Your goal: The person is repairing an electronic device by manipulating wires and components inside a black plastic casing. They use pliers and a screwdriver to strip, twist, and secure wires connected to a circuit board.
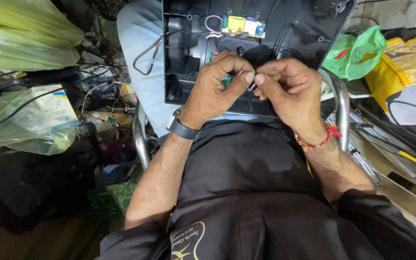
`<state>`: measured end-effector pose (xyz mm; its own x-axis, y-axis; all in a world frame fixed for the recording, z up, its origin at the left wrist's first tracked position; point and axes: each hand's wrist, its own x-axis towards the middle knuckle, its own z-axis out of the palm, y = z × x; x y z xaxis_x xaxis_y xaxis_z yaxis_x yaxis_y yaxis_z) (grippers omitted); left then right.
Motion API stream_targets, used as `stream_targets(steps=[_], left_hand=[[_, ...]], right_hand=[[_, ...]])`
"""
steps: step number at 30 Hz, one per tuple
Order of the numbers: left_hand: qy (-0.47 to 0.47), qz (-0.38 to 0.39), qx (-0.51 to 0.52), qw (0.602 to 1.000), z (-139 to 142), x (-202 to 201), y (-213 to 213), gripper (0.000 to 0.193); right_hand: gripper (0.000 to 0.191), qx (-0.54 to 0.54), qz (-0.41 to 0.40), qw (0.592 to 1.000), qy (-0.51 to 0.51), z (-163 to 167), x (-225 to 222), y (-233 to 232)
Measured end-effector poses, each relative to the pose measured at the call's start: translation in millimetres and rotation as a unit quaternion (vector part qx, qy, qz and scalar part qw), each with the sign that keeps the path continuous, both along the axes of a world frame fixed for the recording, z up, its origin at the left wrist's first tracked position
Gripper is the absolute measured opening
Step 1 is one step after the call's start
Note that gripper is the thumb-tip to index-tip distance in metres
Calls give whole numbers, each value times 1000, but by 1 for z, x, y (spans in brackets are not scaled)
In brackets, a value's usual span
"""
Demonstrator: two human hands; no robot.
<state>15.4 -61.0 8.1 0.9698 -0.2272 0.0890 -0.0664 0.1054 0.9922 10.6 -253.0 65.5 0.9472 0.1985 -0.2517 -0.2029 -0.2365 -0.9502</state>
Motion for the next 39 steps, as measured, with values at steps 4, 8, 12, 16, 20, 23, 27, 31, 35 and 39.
stream_targets(steps=[4, 8, 12, 16, 20, 23, 27, 31, 35, 39], left_hand=[[4, -6, -5, 1000, 1, 1, 0, 9], [-1, -1, -4, 1000, 2, 0, 1, 10], [0, 8, -2, 1000, 2, 1, 1, 8], [11, 9, -1, 1000, 2, 0, 0, 8], [-13, 22, 7, 1000, 3, -1, 0, 9], [-30, 30, 26, 999, 3, -1, -1, 9], [-57, 35, 51, 996, 1, -2, -2, 11], [-71, 39, 69, 994, 0, -2, -3, 14], [-61, 44, 62, 995, 2, -3, -3, 13], [-64, 43, 61, 995, 2, -3, -3, 13]], right_hand=[[33, 87, 5, 996, -26, -11, 1, -9], [40, 99, 13, 995, -27, -19, 0, -15], [38, 119, 16, 992, -29, -22, -1, -18], [37, 125, 23, 991, -31, -21, -3, -18], [36, 104, 30, 994, -24, -22, -3, -19], [35, 101, 33, 994, -23, -23, -4, -19], [38, 99, 41, 994, -32, -26, -5, -20], [41, 92, 31, 995, -30, -28, -3, -20], [40, 74, 41, 996, -24, -27, -1, -22], [40, 71, 42, 996, -18, -27, 0, -22]])
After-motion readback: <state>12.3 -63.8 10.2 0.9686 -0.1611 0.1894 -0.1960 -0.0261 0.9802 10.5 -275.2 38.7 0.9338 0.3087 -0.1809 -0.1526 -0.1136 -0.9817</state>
